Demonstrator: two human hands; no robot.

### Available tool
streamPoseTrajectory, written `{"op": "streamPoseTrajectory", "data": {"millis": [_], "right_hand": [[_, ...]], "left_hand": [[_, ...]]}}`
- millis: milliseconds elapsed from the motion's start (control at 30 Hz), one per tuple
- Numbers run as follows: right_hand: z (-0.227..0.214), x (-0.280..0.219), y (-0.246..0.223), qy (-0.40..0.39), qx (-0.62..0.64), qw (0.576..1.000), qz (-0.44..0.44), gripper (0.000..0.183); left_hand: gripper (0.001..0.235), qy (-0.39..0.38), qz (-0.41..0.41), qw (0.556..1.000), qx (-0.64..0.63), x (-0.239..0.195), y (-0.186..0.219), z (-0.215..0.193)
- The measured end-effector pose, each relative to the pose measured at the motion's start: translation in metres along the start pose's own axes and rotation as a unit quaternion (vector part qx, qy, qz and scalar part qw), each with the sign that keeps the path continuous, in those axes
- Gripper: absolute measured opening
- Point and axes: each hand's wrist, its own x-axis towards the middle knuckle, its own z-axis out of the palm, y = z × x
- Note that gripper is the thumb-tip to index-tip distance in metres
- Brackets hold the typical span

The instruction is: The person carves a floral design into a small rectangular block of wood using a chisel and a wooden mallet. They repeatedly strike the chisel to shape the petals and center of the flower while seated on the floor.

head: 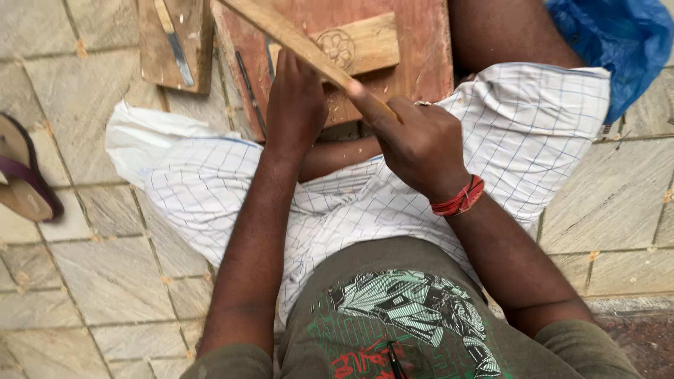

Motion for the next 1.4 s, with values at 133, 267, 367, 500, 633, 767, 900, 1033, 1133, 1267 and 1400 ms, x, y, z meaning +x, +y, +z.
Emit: {"op": "streamPoseTrajectory", "data": {"millis": [133,267,367,500,633,767,900,1033,1133,1267,1400], "right_hand": [[0.004,-0.006,0.001,0.05,0.128,0.988,0.071,0.052],[0.008,-0.018,0.001,0.078,0.26,0.95,0.153,0.053],[0.009,-0.026,0.007,0.073,0.289,0.94,0.163,0.054],[0.011,-0.033,0.012,0.058,0.315,0.927,0.194,0.054],[0.008,-0.035,0.016,0.06,0.322,0.923,0.201,0.054],[0.007,-0.031,0.014,0.063,0.299,0.935,0.182,0.055],[0.004,-0.03,0.011,0.055,0.284,0.942,0.173,0.054],[-0.004,-0.032,0.004,0.09,0.232,0.963,0.102,0.051],[-0.006,-0.033,-0.002,0.14,0.178,0.972,0.056,0.054],[0.007,-0.024,-0.004,0.131,0.116,0.984,0.032,0.048],[0.008,-0.021,-0.003,-0.018,0.009,0.997,0.073,0.047]], "left_hand": [[0.03,0.072,0.009,0.995,-0.076,-0.007,0.001,0.0],[0.015,0.098,-0.07,0.985,-0.127,0.0,0.001,0.02],[0.011,0.119,-0.123,0.94,-0.295,0.002,-0.005,0.026],[0.017,0.097,-0.201,0.853,-0.471,0.001,-0.024,0.018],[0.018,0.044,-0.094,0.895,-0.434,0.001,-0.031,0.007],[0.021,0.034,0.003,0.957,-0.289,0.003,-0.028,-0.004],[0.024,0.004,0.035,0.98,-0.196,0.01,-0.023,-0.014],[0.025,-0.061,0.002,0.99,-0.126,0.019,-0.016,-0.022],[0.03,-0.042,0.037,0.994,-0.091,0.017,-0.009,-0.022],[0.041,0.002,0.069,0.997,-0.029,0.013,-0.003,-0.018],[0.047,-0.037,0.028,0.999,-0.018,0.013,0.002,-0.011]]}}
